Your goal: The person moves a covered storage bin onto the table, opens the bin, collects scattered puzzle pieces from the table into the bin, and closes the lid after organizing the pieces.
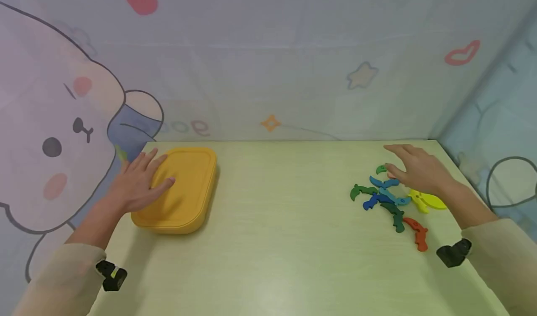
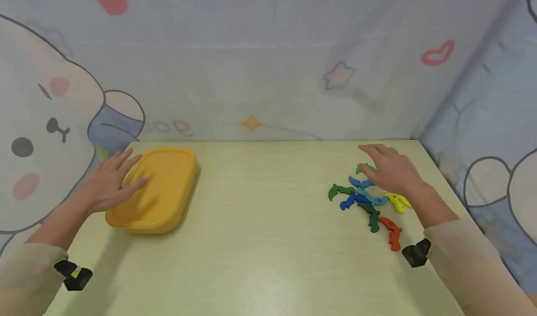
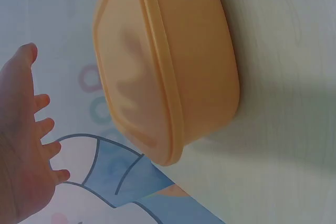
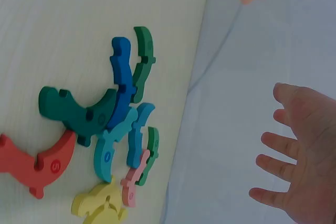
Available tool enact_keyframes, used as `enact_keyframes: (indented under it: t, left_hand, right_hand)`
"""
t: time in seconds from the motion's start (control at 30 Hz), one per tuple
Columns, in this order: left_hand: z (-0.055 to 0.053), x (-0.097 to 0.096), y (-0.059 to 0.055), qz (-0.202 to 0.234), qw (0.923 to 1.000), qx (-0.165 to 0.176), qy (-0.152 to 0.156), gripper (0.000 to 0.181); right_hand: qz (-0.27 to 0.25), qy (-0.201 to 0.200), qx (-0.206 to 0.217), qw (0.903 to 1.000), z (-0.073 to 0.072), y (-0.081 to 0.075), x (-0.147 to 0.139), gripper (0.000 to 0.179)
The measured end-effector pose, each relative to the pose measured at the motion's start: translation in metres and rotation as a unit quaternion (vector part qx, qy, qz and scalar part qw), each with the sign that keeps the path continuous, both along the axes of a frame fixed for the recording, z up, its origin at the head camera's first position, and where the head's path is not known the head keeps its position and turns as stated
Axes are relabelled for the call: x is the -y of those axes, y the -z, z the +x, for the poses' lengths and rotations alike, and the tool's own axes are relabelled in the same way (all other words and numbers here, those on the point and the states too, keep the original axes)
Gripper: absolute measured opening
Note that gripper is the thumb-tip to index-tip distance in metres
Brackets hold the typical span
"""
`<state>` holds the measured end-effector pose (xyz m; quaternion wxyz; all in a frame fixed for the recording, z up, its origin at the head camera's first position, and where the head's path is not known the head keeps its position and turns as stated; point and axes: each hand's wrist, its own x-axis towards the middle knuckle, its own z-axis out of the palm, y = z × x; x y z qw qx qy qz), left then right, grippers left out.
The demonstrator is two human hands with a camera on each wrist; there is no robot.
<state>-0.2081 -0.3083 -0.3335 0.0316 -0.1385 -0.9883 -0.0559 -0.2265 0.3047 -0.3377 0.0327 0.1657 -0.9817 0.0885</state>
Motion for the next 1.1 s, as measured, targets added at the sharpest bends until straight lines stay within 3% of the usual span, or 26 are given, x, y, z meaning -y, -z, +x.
enact_keyframes:
  t: [0.73,0.87,1.1]
  left_hand:
    - [0.006,0.023,0.013,0.098,0.9944,-0.005,-0.04,0.067]
    - [0.007,0.025,0.015,0.131,0.9895,0.009,-0.06,0.066]
    - [0.008,0.03,0.02,0.207,0.9745,0.018,-0.086,0.061]
  right_hand:
    - [-0.081,-0.017,-0.024,0.9963,-0.014,0.004,0.049,0.041]
    - [-0.109,-0.014,-0.024,0.9936,-0.015,0.006,0.06,0.039]
    - [-0.142,-0.015,-0.032,0.9892,-0.019,0.012,0.077,0.035]
